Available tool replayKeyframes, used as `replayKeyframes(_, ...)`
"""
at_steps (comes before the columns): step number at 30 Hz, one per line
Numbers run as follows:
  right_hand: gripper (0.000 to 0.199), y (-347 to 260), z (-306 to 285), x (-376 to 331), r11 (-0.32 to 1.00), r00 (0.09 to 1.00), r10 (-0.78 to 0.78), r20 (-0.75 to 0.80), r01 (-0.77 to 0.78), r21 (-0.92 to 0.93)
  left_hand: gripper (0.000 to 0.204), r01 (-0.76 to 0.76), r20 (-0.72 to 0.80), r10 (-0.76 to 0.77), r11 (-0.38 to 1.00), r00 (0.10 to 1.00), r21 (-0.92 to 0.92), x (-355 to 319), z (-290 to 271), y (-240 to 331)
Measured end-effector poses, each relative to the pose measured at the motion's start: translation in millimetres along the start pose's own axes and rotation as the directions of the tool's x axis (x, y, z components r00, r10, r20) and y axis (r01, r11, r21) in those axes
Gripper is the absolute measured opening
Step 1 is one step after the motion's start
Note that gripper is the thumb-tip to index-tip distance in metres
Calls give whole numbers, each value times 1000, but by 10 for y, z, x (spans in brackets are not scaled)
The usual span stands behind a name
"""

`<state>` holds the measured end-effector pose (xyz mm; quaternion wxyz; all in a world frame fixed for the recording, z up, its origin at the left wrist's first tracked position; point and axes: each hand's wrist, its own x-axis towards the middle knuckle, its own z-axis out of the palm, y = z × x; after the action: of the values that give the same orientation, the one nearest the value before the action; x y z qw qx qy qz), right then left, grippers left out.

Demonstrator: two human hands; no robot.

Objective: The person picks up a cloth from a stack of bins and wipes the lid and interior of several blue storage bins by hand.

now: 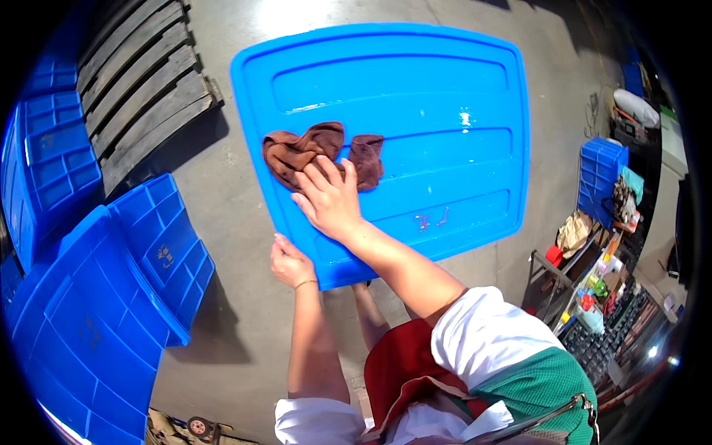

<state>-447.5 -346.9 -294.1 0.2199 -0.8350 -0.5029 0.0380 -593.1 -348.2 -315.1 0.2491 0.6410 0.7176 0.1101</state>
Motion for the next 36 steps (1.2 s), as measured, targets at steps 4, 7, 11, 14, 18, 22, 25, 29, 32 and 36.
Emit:
replayKeyframes(4, 33, 560, -339, -68, 990, 988, -138, 64, 136, 26, 44, -9, -11, 9, 1000, 1000, 13, 43, -75, -58)
replayKeyframes(7, 35, 1401, -830, -238, 980, 998, -48, 27, 52, -192, 44, 27, 13, -27, 1000, 1000, 16, 41, -105, 16)
replayKeyframes(11, 34, 2472, -1342, -705, 784, 957, 203, -205, -284, -552, 45, -5, 29, 5, 999, 1000, 32, 13, -47, -3)
replayKeyframes(14, 30, 2215, -1310, -754, 788, 908, 393, -146, -414, -456, 45, 2, 33, -3, 999, 999, 49, 34, -68, -18)
replayKeyframes(18, 21, 958, -822, -438, 968, 981, 185, 53, -173, -183, 45, 14, 2, -14, 998, 1000, 59, 54, -76, -49)
replayKeyframes(22, 22, -80, -196, -80, 992, 989, 119, 84, -121, 22, 45, 20, 58, -20, 1000, 998, 11, 25, -71, 27)
replayKeyframes(25, 25, -101, -122, -80, 997, 997, 0, 76, -6, 72, 45, -34, 10, 35, 998, 999, -58, 33, -77, 35)
replayKeyframes(29, 29, 581, -510, -312, 997, 992, -78, 95, 75, 37, 45, 1, 14, -1, 1000, 1000, 27, 46, -58, -44)
replayKeyframes(32, 27, 1395, -1002, -525, 961, 998, 57, -8, -57, -272, 47, 41, 48, -42, 999, 998, 30, 39, -101, 24)
replayKeyframes(36, 27, 1937, -1215, -760, 821, 949, 314, -13, -278, -499, 46, 34, 33, -35, 998, 999, 47, 14, -54, 1)
